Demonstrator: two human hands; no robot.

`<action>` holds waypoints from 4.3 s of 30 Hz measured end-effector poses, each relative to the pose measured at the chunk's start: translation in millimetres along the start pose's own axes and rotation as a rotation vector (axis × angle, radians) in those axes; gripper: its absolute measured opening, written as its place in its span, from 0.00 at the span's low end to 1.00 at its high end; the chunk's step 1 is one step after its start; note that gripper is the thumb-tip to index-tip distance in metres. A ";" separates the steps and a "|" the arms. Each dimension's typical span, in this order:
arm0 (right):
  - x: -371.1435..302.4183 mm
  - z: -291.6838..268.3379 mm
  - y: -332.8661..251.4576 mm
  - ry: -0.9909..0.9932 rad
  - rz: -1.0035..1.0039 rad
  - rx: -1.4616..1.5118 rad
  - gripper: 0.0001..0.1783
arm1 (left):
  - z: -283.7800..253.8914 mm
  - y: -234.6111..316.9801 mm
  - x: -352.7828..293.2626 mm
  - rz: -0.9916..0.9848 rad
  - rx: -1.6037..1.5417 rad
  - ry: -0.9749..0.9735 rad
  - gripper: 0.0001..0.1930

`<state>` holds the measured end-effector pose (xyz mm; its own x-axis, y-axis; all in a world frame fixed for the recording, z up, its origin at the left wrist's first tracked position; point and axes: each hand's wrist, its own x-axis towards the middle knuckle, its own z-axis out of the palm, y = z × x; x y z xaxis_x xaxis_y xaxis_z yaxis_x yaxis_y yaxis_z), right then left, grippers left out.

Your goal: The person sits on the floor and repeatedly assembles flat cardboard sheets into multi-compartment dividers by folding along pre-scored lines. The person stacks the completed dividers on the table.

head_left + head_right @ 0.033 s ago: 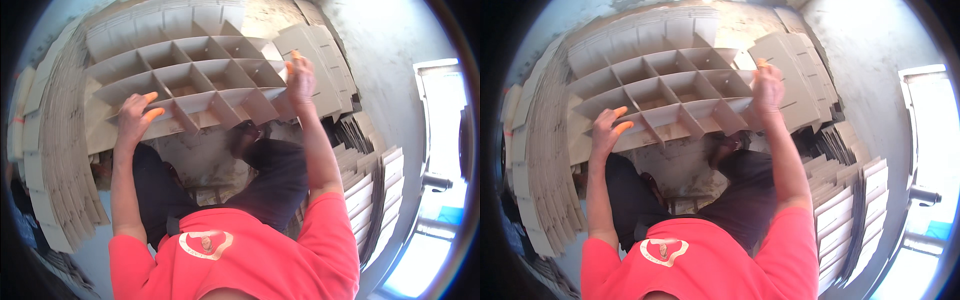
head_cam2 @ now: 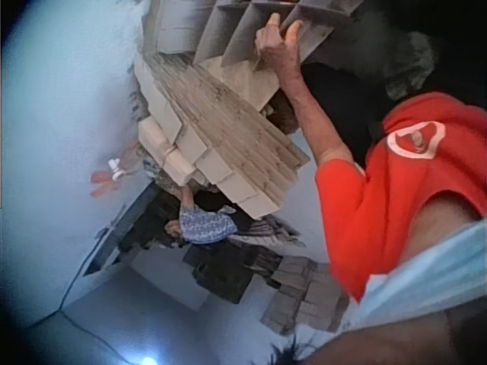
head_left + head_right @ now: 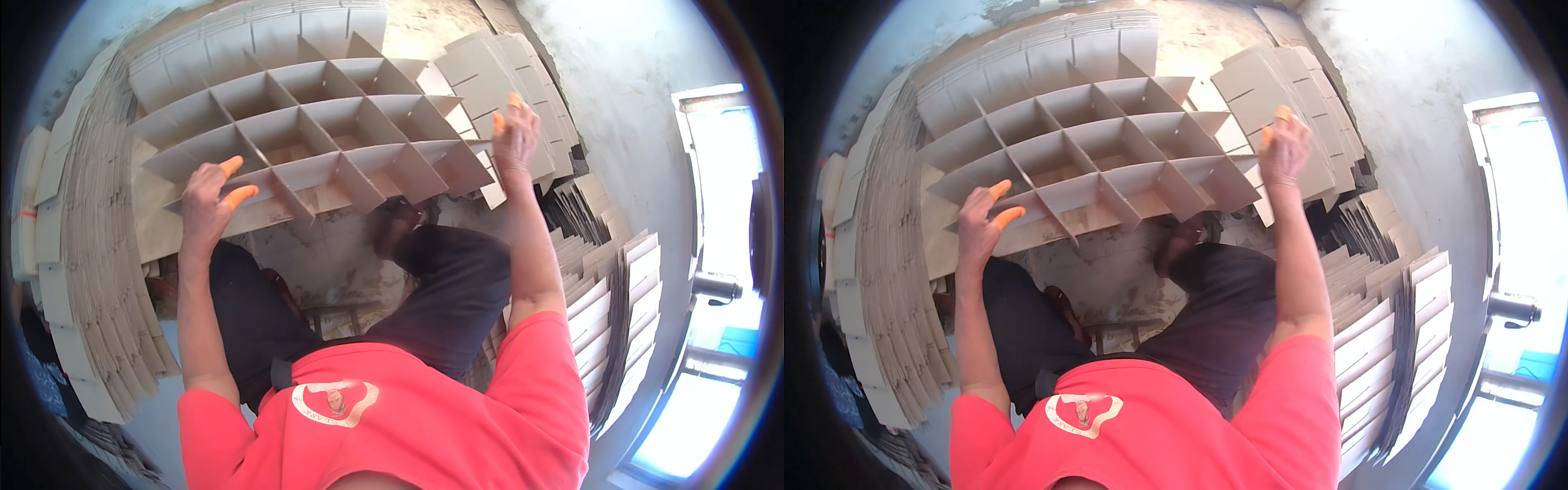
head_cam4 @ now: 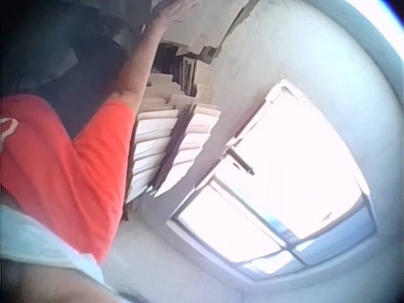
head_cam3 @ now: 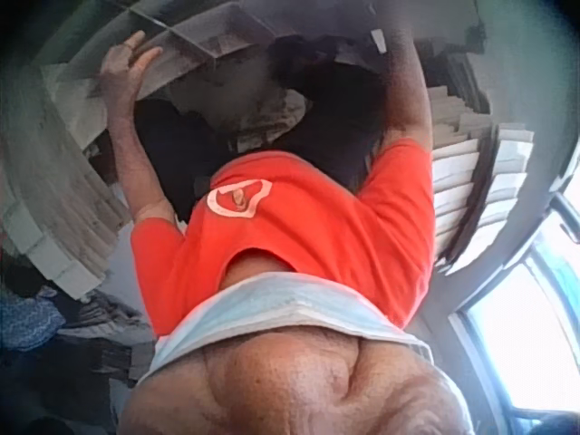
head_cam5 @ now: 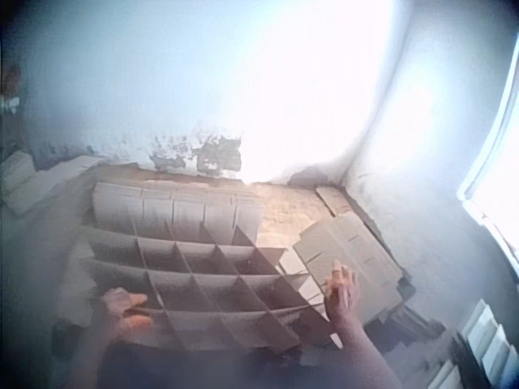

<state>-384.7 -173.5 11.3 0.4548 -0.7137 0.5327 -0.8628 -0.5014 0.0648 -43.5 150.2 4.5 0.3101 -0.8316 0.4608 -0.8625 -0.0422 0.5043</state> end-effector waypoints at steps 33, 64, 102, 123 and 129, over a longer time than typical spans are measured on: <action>9.1 -132.6 -181.0 -0.259 -0.258 1.086 0.41 | -40.3 -38.4 -32.1 -0.107 0.112 0.045 0.20; 13.0 -126.9 -344.4 -0.685 -0.552 0.798 0.30 | -33.5 -53.2 -33.0 -0.288 -0.202 0.110 0.07; 1.1 4.7 -219.3 -0.604 -0.533 0.492 0.17 | -6.2 -116.2 80.5 0.095 0.290 -0.373 0.31; -13.6 -66.7 -22.7 0.188 -0.327 0.049 0.23 | -227.6 -37.2 -50.7 -0.145 1.359 0.173 0.20; -44.5 -11.5 72.1 -0.057 0.013 -0.164 0.26 | -252.2 -123.3 -103.7 -0.514 1.351 -0.108 0.22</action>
<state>-469.7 -172.3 2.1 0.4514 -0.7483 0.4860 -0.8908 -0.4092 0.1974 131.5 381.3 78.8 0.7169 -0.5986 0.3575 -0.3980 -0.7723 -0.4951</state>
